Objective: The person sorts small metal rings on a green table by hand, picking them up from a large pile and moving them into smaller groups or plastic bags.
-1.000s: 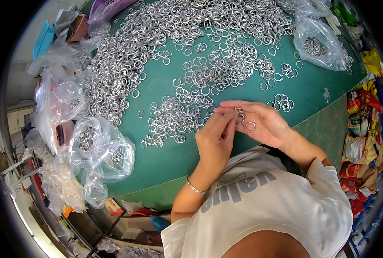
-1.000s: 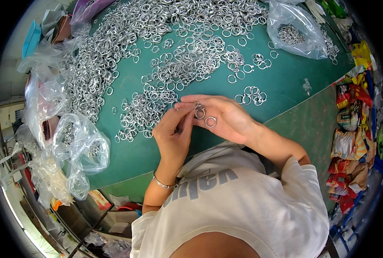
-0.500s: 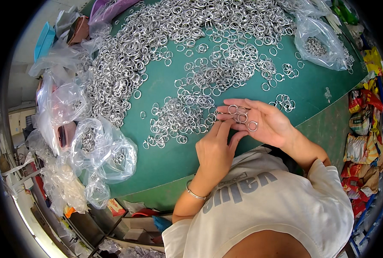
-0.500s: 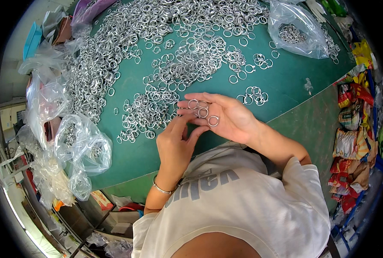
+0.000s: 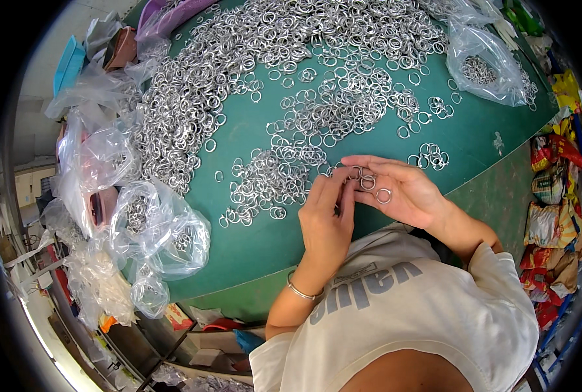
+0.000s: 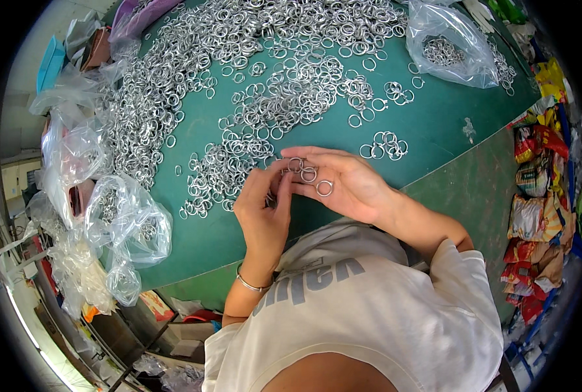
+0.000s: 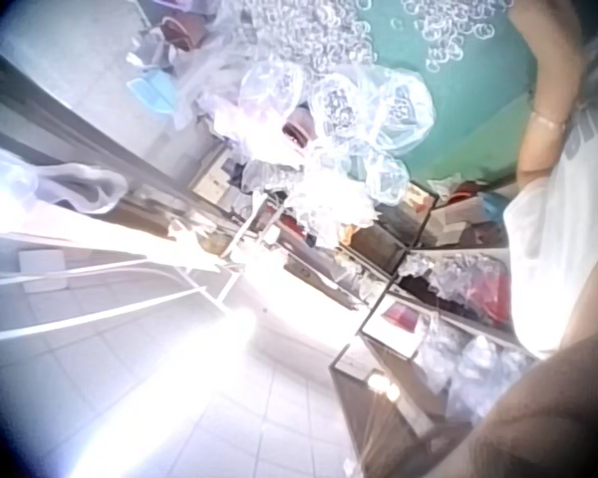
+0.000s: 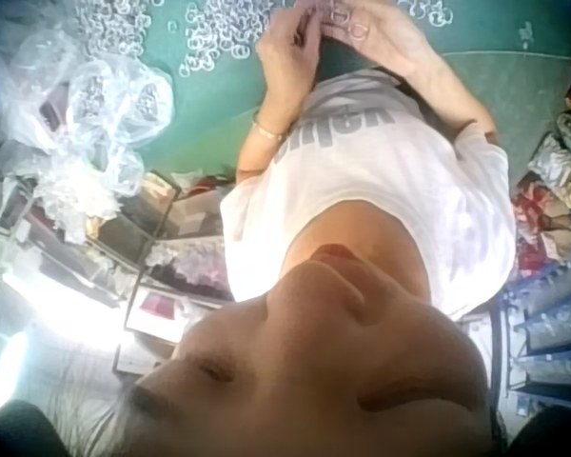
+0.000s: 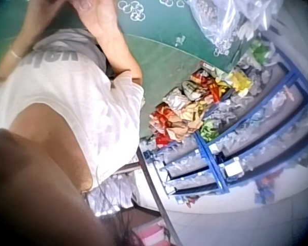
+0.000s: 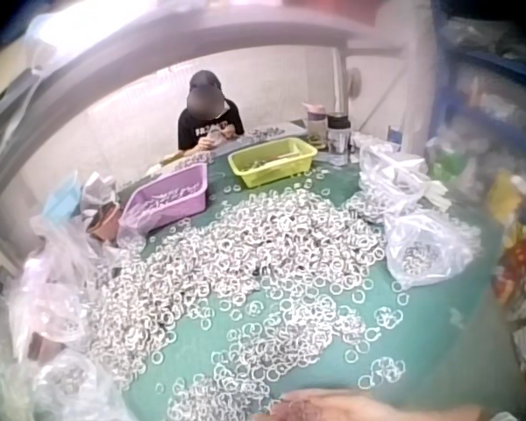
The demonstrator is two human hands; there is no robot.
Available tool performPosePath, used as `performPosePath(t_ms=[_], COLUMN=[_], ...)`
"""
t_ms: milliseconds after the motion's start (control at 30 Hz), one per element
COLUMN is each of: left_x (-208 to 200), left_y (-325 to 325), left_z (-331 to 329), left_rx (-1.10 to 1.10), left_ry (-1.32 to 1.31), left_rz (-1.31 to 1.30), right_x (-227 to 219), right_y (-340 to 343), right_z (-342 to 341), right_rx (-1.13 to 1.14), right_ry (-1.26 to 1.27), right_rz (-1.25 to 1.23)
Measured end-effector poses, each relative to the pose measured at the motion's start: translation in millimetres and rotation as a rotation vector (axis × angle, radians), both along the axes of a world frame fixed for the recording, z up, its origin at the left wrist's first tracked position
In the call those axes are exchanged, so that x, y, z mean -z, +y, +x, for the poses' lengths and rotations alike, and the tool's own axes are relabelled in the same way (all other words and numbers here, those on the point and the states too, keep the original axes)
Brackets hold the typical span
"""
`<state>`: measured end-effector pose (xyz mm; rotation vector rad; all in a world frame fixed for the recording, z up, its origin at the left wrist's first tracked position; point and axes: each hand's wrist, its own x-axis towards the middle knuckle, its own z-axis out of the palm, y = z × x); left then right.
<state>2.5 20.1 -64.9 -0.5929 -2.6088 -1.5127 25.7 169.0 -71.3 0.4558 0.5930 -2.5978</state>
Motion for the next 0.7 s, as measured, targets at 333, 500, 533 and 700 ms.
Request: performPosePath(t_ms=[333, 500, 533, 700], left_x=[0, -4, -3, -4], left_y=[-2, -2, -2, -1], left_z=[7, 6, 6, 7], left_rx=[0.154, 0.177, 0.188, 0.217], left_ry=[0.054, 0.024, 0.059, -0.139], left_rz=[-0.173, -0.210, -0.227, -0.011], right_x=[-2, -9, -6, -7], right_y=[-1, -2, -3, -5], right_z=[1, 2, 3, 1], right_rx=[0.002, 0.017, 0.014, 0.078], right_ry=[-0.065, -0.059, -0.071, -0.124], right_rz=[0.007, 0.031, 0.046, 0.003])
